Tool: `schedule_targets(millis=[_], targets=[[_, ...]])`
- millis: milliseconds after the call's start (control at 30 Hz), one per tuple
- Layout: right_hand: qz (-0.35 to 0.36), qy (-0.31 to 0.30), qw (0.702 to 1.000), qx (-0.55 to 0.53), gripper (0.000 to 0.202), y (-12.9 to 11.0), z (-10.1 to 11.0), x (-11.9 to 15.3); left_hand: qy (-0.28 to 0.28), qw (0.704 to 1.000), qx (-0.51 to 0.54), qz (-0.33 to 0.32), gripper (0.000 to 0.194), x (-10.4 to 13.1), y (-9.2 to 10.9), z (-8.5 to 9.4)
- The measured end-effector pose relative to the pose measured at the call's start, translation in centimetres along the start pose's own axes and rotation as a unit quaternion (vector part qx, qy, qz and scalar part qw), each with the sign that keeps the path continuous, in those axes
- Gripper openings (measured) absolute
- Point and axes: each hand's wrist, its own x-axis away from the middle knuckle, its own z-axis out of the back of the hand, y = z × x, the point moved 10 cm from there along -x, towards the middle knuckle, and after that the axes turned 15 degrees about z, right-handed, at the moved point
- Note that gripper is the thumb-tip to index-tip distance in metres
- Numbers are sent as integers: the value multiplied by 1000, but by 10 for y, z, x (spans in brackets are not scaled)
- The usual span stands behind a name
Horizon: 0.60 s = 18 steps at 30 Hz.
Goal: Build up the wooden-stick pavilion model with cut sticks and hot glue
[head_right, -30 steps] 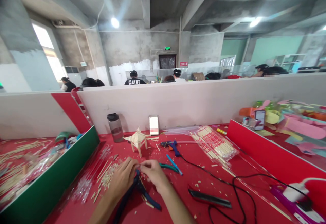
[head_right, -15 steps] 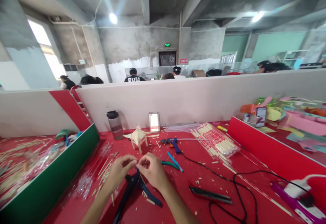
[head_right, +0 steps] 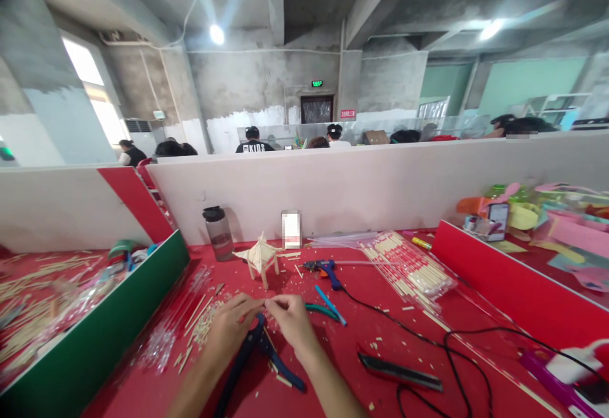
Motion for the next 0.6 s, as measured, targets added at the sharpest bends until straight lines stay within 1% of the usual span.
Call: schedule_targets(millis=[67,133,233,300,367,433,500,533,600], targets=[[-26,10,1000,-6,35,11,0,2,16,997,-69,-39,28,5,6,-3],[-11,1,1000,18,35,11,0,1,14,989,-139,-58,29,8,10,-8],[55,-54,995,67,34,-4,-7,-2,-14,975,-219,-47,28,7,9,-14],[90,-97,987,90,32,-17,-15,-1,-34,967,-252,-16,26,3,3,-12],[100,-118,982,106,30,-25,-18,0,-36,957,-285,38,25,-4,-12,0],[98,-115,982,116,26,-28,-16,1,-25,939,-322,119,26,-11,-35,22],[102,-103,982,118,23,-28,-13,0,-20,905,-355,234,29,-12,-69,49],[106,-99,982,118,22,-27,-11,-1,-33,884,-364,292,27,-9,-87,60],[112,-92,982,119,21,-24,-8,-2,-45,864,-370,338,24,-4,-107,76]])
